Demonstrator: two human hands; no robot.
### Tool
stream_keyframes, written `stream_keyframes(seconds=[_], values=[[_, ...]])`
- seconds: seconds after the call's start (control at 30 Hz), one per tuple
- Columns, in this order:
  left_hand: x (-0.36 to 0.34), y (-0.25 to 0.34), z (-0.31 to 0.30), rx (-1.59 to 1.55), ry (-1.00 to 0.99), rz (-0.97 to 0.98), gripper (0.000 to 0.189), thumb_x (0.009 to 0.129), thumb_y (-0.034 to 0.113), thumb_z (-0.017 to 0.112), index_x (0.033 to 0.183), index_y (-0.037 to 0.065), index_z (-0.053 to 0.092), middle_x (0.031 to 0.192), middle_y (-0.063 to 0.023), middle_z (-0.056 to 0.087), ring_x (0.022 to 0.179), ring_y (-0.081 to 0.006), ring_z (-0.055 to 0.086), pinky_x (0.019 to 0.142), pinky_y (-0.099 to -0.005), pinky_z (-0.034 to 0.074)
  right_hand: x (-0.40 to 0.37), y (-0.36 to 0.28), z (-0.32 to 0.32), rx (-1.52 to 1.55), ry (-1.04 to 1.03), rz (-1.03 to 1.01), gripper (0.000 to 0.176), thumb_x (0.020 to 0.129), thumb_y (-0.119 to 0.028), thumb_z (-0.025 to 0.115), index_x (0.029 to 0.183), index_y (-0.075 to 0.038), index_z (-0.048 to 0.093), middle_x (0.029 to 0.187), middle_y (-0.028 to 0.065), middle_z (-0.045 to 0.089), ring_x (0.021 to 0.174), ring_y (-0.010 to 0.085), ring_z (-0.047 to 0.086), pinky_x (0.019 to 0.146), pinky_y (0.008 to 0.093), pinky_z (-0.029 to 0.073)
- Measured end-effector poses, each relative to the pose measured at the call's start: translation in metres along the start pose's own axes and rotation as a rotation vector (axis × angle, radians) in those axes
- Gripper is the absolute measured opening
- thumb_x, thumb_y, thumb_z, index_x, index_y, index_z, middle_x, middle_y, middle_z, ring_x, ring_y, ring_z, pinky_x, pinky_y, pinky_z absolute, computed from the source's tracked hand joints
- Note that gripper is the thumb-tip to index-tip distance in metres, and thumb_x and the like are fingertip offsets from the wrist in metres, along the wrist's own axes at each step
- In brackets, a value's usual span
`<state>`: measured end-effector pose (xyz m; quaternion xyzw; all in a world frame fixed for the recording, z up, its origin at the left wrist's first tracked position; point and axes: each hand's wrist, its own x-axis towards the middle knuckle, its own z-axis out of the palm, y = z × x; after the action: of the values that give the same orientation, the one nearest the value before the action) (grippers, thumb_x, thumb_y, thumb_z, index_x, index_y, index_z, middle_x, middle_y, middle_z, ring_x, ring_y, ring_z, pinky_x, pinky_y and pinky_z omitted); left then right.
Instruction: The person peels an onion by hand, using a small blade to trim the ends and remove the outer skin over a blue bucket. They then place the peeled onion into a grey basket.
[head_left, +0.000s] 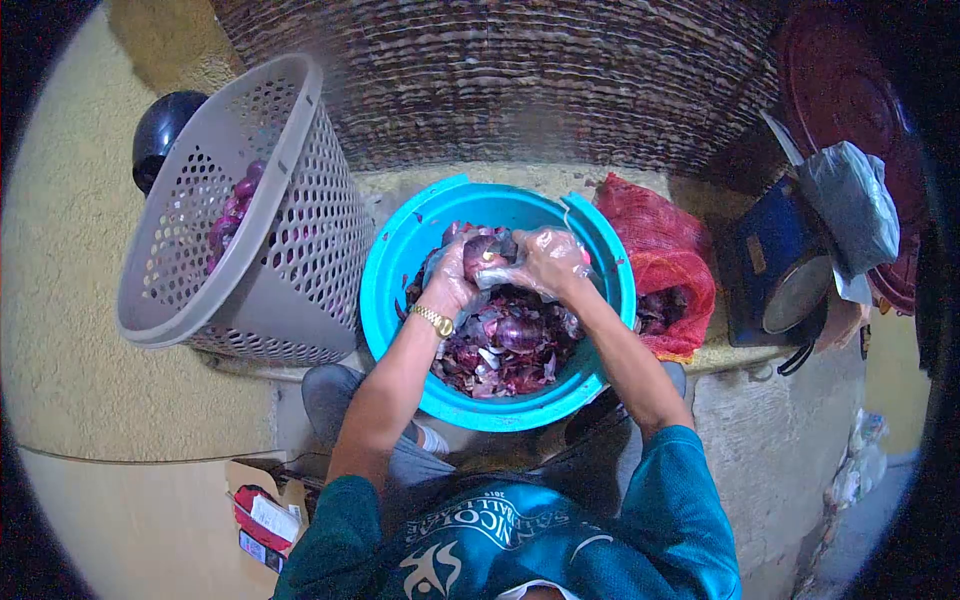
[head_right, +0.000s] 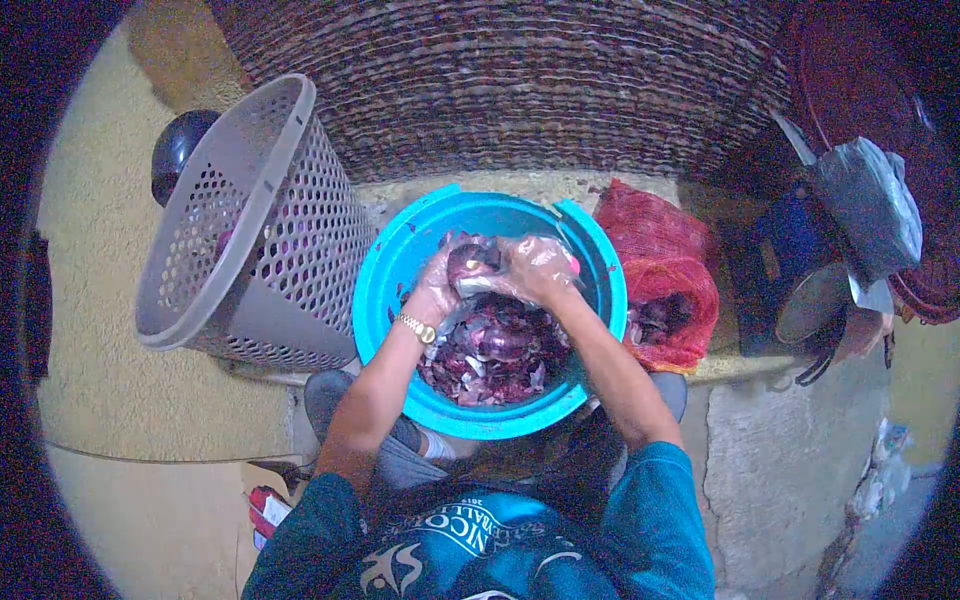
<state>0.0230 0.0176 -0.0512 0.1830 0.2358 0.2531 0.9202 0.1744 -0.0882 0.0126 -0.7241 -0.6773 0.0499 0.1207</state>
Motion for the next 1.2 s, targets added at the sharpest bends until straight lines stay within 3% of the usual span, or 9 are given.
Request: stream_keyframes(seconds=[0.17, 0.27, 0.4, 0.53, 0.67, 0.73, 0.87, 1.03, 1.2], values=[[0.0, 0.0, 0.001, -0.043, 0.061, 0.027, 0.023, 0.095, 0.032, 0.057, 0.102, 0.01, 0.06, 0.103, -0.0116, 0.068, 0.088, -0.0271, 0.067, 0.079, -0.0436, 0.058, 0.002, -0.007, 0.001, -0.031, -0.056, 0.051, 0.071, 0.076, -0.073, 0.055, 0.101, -0.008, 0.067, 0.082, 0.0213, 0.068, 0.078, 0.038, 0.068, 0.069, 0.0478, 0.055], [-0.011, 0.005, 0.012, -0.114, -0.096, -0.128, 0.016, 0.091, 0.026, 0.056, 0.098, 0.012, 0.058, 0.099, -0.0094, 0.067, 0.08, -0.0243, 0.066, 0.076, -0.0445, 0.057, 0.003, -0.011, 0.003, -0.004, -0.067, 0.084, 0.073, 0.077, -0.075, 0.053, 0.094, -0.006, 0.069, 0.081, 0.0224, 0.068, 0.076, 0.0385, 0.068, 0.069, 0.0486, 0.055], [-0.005, -0.003, 0.013, -0.125, 0.079, 0.001, 0.021, 0.095, 0.03, 0.05, 0.103, 0.012, 0.058, 0.099, -0.009, 0.067, 0.086, -0.0253, 0.066, 0.078, -0.0435, 0.056, 0.006, -0.01, 0.016, 0.037, -0.027, 0.08, 0.076, 0.08, -0.076, 0.048, 0.085, -0.004, 0.07, 0.082, 0.0243, 0.068, 0.078, 0.04, 0.068, 0.069, 0.0496, 0.054], [0.017, -0.006, -0.015, -0.126, 0.109, 0.15, 0.025, 0.098, 0.032, 0.046, 0.106, 0.011, 0.057, 0.1, -0.0094, 0.066, 0.091, -0.0266, 0.065, 0.084, -0.045, 0.054, 0.006, -0.01, 0.02, 0.12, -0.025, 0.105, 0.076, 0.082, -0.075, 0.046, 0.086, -0.003, 0.07, 0.083, 0.0252, 0.067, 0.08, 0.0415, 0.067, 0.07, 0.0506, 0.054], [0.026, -0.008, -0.032, -0.126, 0.08, 0.163, 0.024, 0.098, 0.033, 0.048, 0.108, 0.013, 0.055, 0.104, -0.0095, 0.065, 0.095, -0.0271, 0.064, 0.086, -0.0469, 0.053, 0.012, -0.003, 0.04, 0.115, -0.025, 0.109, 0.07, 0.082, -0.071, 0.049, 0.091, -0.005, 0.07, 0.084, 0.0251, 0.067, 0.081, 0.0417, 0.067, 0.072, 0.0511, 0.053], [0.021, -0.007, -0.021, -0.166, 0.165, 0.17, 0.024, 0.097, 0.035, 0.049, 0.107, 0.014, 0.056, 0.104, -0.0091, 0.065, 0.094, -0.0267, 0.065, 0.083, -0.0456, 0.054, 0.01, -0.007, 0.029, 0.125, -0.015, 0.124, 0.066, 0.081, -0.07, 0.052, 0.094, -0.007, 0.07, 0.083, 0.025, 0.067, 0.08, 0.0417, 0.066, 0.072, 0.0509, 0.053], [0.008, -0.006, -0.005, -0.093, 0.138, 0.071, 0.026, 0.096, 0.036, 0.051, 0.107, 0.014, 0.056, 0.104, -0.0085, 0.065, 0.094, -0.0263, 0.065, 0.081, -0.0439, 0.055, 0.001, -0.016, -0.004, 0.074, -0.055, 0.109, 0.071, 0.078, -0.074, 0.053, 0.099, -0.008, 0.07, 0.085, 0.0252, 0.067, 0.081, 0.0422, 0.066, 0.072, 0.0501, 0.053], [-0.009, -0.008, 0.01, -0.037, 0.164, 0.174, 0.029, 0.097, 0.038, 0.046, 0.107, 0.013, 0.056, 0.102, -0.0096, 0.065, 0.092, -0.0269, 0.065, 0.08, -0.044, 0.055, 0.003, -0.011, 0.025, 0.101, 0.052, 0.087, 0.074, 0.076, -0.077, 0.052, 0.092, -0.007, 0.07, 0.08, 0.0237, 0.068, 0.077, 0.0399, 0.068, 0.07, 0.0507, 0.054], [0.001, -0.012, 0.004, -0.159, 0.207, 0.276, 0.033, 0.096, 0.04, 0.042, 0.108, 0.012, 0.055, 0.102, -0.011, 0.066, 0.09, -0.0282, 0.065, 0.082, -0.0457, 0.054, 0.006, -0.016, 0.037, 0.191, 0.052, 0.081, 0.066, 0.081, -0.068, 0.055, 0.1, -0.007, 0.07, 0.089, 0.0255, 0.067, 0.085, 0.0422, 0.066, 0.076, 0.0507, 0.052]])
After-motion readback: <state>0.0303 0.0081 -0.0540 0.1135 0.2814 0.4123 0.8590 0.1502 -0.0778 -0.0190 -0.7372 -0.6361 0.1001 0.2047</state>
